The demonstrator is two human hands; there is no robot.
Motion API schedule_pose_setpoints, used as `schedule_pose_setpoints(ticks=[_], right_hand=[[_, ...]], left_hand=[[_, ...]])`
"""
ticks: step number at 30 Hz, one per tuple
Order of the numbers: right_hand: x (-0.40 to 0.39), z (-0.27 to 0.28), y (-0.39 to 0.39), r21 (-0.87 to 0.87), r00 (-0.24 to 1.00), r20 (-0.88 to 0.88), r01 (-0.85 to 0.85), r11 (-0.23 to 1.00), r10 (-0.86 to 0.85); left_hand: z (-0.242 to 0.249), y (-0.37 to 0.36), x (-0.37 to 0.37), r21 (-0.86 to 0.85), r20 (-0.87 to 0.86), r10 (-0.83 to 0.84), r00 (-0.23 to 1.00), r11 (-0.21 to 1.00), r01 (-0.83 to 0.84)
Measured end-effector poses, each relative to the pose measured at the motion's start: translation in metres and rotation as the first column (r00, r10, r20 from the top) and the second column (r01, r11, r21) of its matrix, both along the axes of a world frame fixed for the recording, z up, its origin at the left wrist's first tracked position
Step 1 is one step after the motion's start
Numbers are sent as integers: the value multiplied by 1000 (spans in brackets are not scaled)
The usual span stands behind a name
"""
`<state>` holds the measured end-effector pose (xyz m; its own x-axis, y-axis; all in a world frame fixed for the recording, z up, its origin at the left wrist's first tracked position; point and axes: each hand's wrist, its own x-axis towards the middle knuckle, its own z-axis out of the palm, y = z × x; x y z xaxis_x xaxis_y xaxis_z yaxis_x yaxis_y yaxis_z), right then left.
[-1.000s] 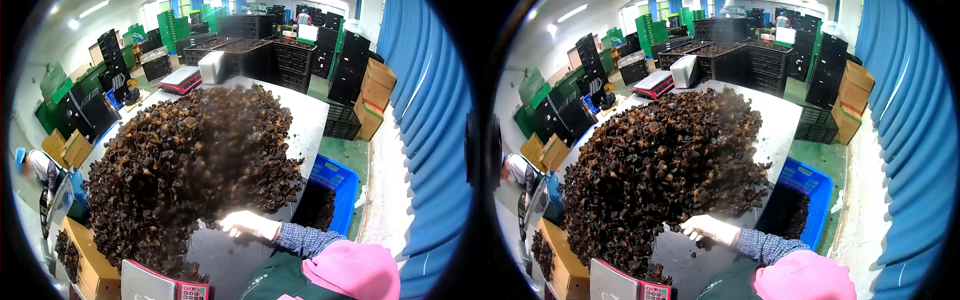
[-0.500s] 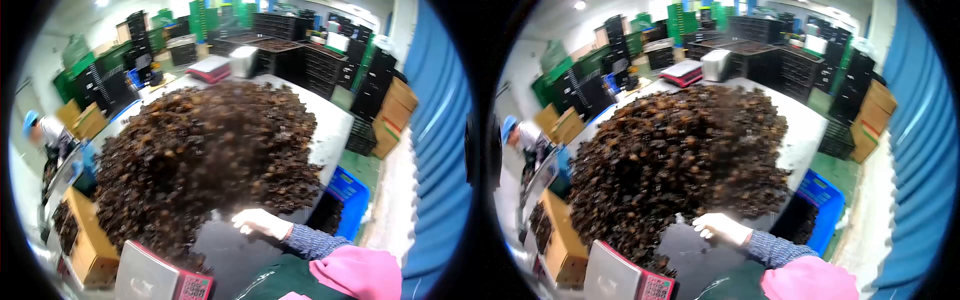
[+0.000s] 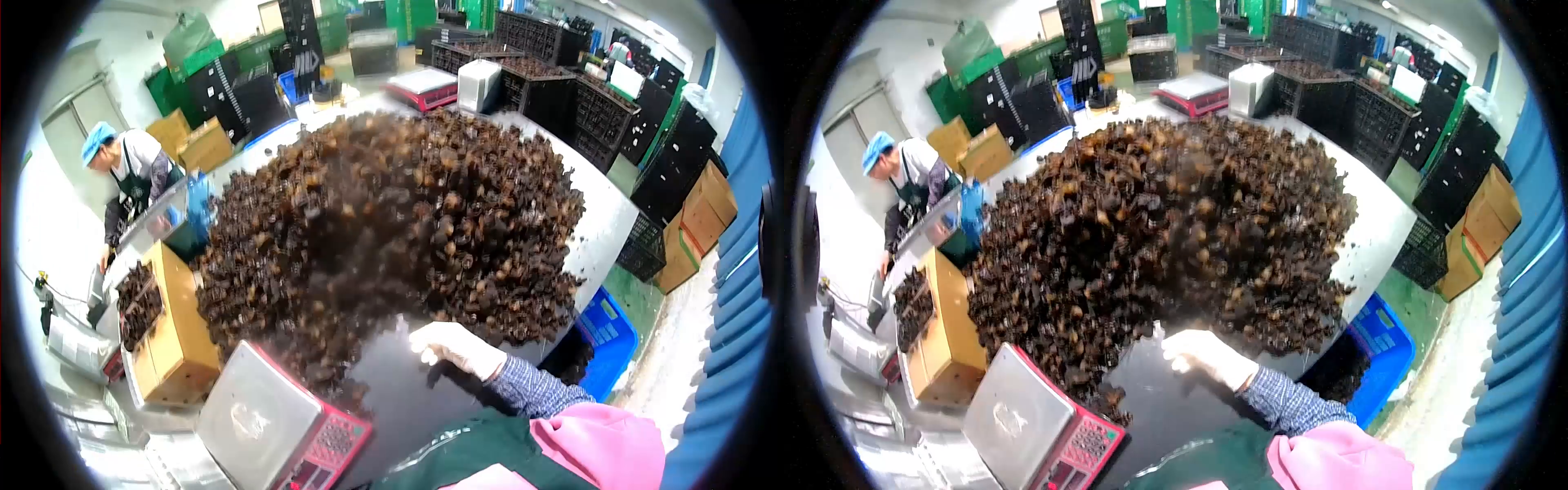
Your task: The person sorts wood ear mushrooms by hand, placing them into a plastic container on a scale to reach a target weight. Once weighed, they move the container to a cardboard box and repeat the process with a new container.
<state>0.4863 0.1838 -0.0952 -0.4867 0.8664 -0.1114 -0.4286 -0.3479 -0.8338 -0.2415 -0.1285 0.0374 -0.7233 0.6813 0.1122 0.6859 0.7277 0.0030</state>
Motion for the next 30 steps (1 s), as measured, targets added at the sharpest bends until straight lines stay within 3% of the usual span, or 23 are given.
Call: schedule_pose_setpoints(ticks=[1,2,3,4,5,6,8,10,12,14,16,17,20,22,24,25,26,28,30], right_hand=[[-1,4,-1,-31,1000,17,15,999,-15],[-1,17,0,-66,987,158,30,997,-20],[1,17,-2,-81,999,45,20,997,-16],[0,28,-3,-101,997,50,57,993,-53],[0,40,-5,-122,994,56,95,988,-89],[-1,52,-7,-141,990,62,133,981,-126],[9,59,-11,-115,970,193,170,979,-146],[24,54,-18,32,935,288,208,978,-209],[47,50,-24,191,882,314,303,933,-351],[74,46,-22,177,793,436,388,905,-425],[89,52,-28,190,734,478,449,873,-482],[89,53,-30,217,695,516,459,861,-501],[83,52,-41,300,601,617,417,858,-508],[73,49,-48,326,595,629,383,864,-501],[70,42,-54,264,631,638,358,896,-441],[68,38,-59,281,644,633,326,903,-430],[64,33,-65,310,654,615,312,898,-440],[63,19,-77,375,531,750,150,915,-394],[44,18,-85,432,369,833,27,901,-411]], left_hand=[[-3,3,-16,48,110,38,993,998,-43],[-11,6,-40,81,219,78,973,992,-98],[-19,3,-61,97,320,123,939,982,-162],[-23,-14,-68,93,410,175,895,968,-232],[-14,-8,-31,332,424,88,901,911,-246],[-30,-16,-52,394,250,44,967,908,-144],[-26,-20,-58,264,18,108,994,958,-109],[-27,-19,-39,231,-135,151,979,966,-117],[-20,-12,-3,298,-193,197,961,945,-134],[-8,-4,31,438,-347,292,891,891,-121],[19,29,130,529,-489,182,853,839,124],[27,41,162,628,-360,113,926,764,150],[21,74,258,601,-173,-254,952,738,306],[-3,82,279,398,-175,-400,900,808,436],[-23,92,291,338,36,-485,874,829,446],[-29,92,283,227,98,-496,863,855,466],[-26,98,292,240,38,-522,852,833,499],[-13,114,319,261,-84,-561,823,785,562],[-9,127,343,419,11,-627,779,711,566]])
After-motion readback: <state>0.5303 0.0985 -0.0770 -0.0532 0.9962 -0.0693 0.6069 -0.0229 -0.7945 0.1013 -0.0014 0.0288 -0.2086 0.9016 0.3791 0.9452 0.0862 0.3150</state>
